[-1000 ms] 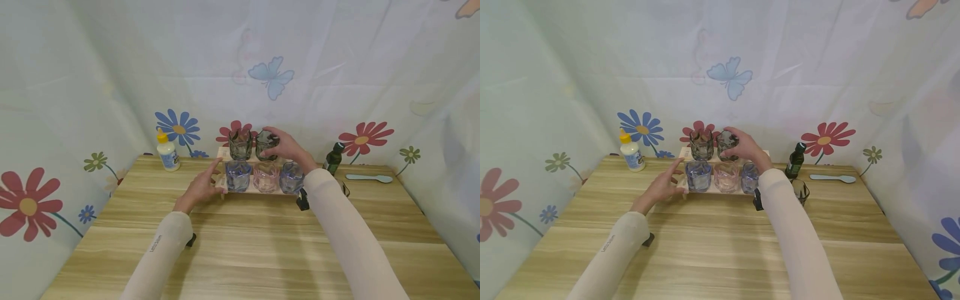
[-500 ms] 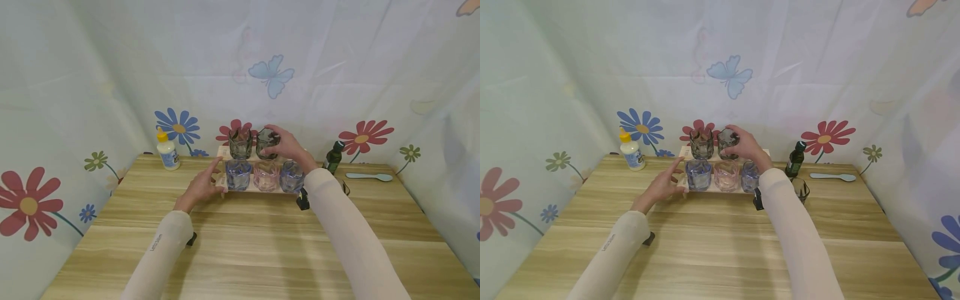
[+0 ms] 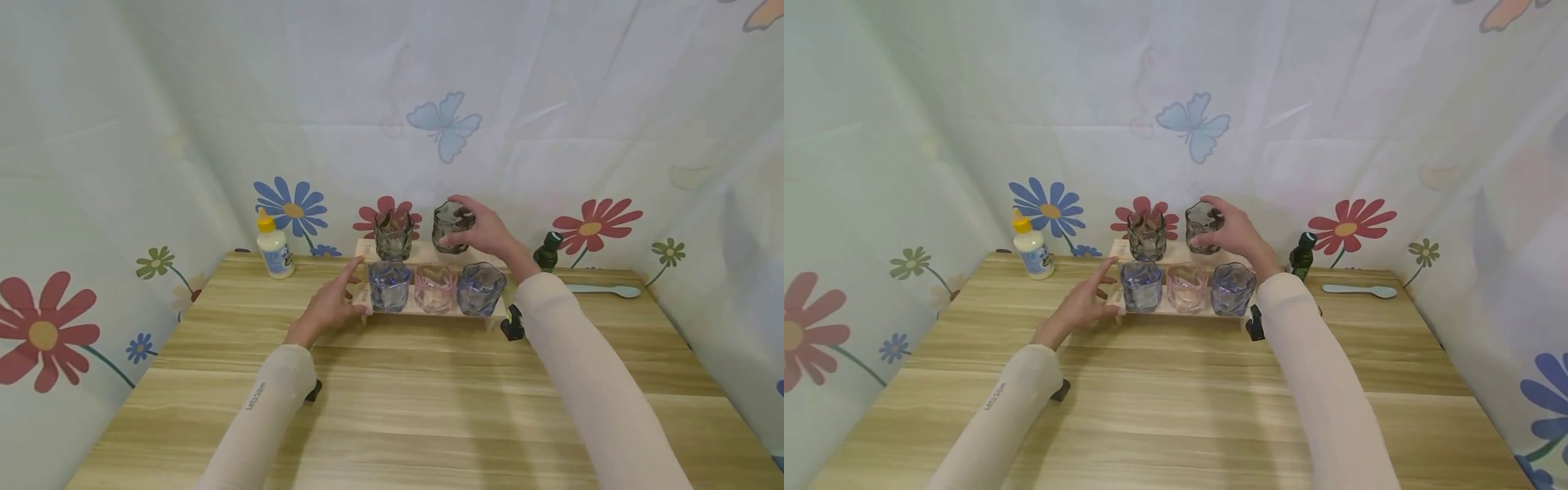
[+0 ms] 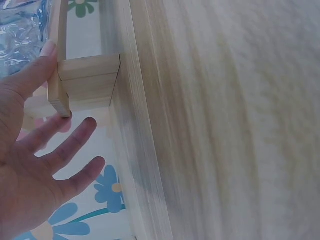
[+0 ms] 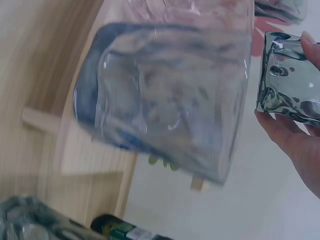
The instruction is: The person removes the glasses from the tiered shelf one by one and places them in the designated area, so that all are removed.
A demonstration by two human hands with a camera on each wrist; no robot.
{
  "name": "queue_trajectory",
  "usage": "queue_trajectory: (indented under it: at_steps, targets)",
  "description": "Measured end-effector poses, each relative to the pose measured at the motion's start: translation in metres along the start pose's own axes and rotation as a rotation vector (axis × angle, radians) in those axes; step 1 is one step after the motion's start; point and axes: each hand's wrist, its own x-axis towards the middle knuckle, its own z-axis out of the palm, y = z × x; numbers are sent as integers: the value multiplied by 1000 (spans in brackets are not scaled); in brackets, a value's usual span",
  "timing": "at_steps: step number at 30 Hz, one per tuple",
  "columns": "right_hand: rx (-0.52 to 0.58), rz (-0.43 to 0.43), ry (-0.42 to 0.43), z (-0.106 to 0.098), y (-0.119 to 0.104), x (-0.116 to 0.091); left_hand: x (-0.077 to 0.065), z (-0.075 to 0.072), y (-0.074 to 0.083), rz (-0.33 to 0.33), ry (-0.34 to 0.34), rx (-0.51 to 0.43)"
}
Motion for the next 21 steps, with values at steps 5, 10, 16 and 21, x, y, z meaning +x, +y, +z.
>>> queue_trajectory:
  at_steps: [5,10,16,21]
  targets:
    - [1,5,17,-16,10,-10,0,1,-1,-4,2,-2]
    - [29,20,31,-31,20,-21,-1,0,-2,-3,5,0]
    - [34,52,48,-46,32,-36,1,0,-2,-13,-1,-2]
    - [38,73,62,-57,39,-49,0,0,-1,-6,-5,-1]
